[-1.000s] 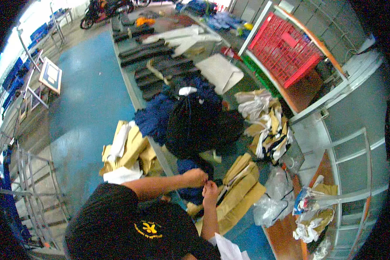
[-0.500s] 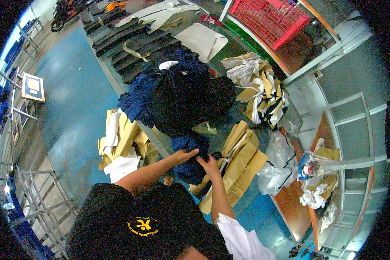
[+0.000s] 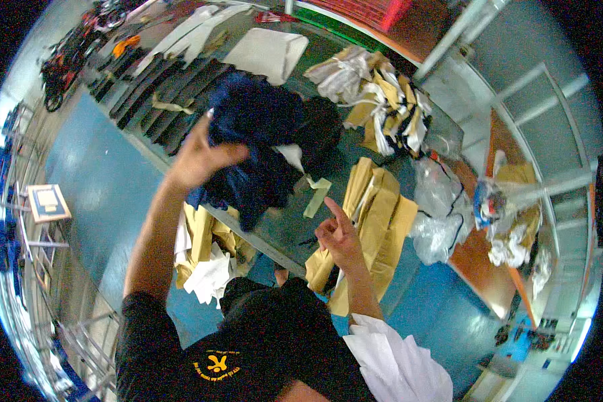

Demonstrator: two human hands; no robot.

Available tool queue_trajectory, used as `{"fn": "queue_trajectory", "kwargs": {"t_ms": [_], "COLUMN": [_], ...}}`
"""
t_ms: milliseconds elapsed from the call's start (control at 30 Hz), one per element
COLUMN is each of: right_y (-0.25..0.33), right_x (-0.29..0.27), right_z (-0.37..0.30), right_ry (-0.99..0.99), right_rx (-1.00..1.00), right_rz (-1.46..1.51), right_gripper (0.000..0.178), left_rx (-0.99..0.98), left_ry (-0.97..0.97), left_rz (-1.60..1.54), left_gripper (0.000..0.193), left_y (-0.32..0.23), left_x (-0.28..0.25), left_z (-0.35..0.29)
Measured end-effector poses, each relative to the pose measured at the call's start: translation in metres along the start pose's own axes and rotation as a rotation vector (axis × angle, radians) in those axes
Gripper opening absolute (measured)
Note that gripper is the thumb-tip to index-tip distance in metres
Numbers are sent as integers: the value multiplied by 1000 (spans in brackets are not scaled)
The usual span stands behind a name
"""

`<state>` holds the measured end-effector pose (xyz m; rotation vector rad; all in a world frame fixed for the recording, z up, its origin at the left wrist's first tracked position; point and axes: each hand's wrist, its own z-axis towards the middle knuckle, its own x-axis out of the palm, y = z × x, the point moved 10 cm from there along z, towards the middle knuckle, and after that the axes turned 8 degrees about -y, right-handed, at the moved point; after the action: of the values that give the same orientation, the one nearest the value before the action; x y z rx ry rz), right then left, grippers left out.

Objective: The person folds dark blue garments on a workbench, inserts white paper between layers, and secures each bundle with a black tie. The person then stacks the finished bundles and walks toward parked scooters while carrying the stack.

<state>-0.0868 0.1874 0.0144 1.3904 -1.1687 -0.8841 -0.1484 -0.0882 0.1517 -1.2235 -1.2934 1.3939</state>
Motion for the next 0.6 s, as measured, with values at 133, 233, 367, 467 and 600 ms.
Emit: {"fn": "queue_trajectory", "kwargs": {"t_ms": [133, 233, 367, 467, 600], "right_y": [-54, -87, -159, -152, -179], "right_x": [-89, -150, -246, -250, -204], "right_z": [-16, -54, -112, -138, -128], "right_ry": [-324, -578, -822, -837, -677], "right_rx": [-48, 150, 151, 247, 320], "right_rz": [-56, -50, -548, -820, -927], "right_gripper": [48, 44, 55, 70, 86], "left_rx": [3, 360, 204, 326, 549], "left_ry": [-73, -225, -125, -161, -441], "left_rz": [266, 843, 960, 806, 1190], "left_gripper": [79, 71, 61, 60, 56], "left_y": [41, 109, 236, 225, 162], "left_x": [-59, -92, -100, -88, -67], "left_z": [93, 124, 142, 127, 96]}}
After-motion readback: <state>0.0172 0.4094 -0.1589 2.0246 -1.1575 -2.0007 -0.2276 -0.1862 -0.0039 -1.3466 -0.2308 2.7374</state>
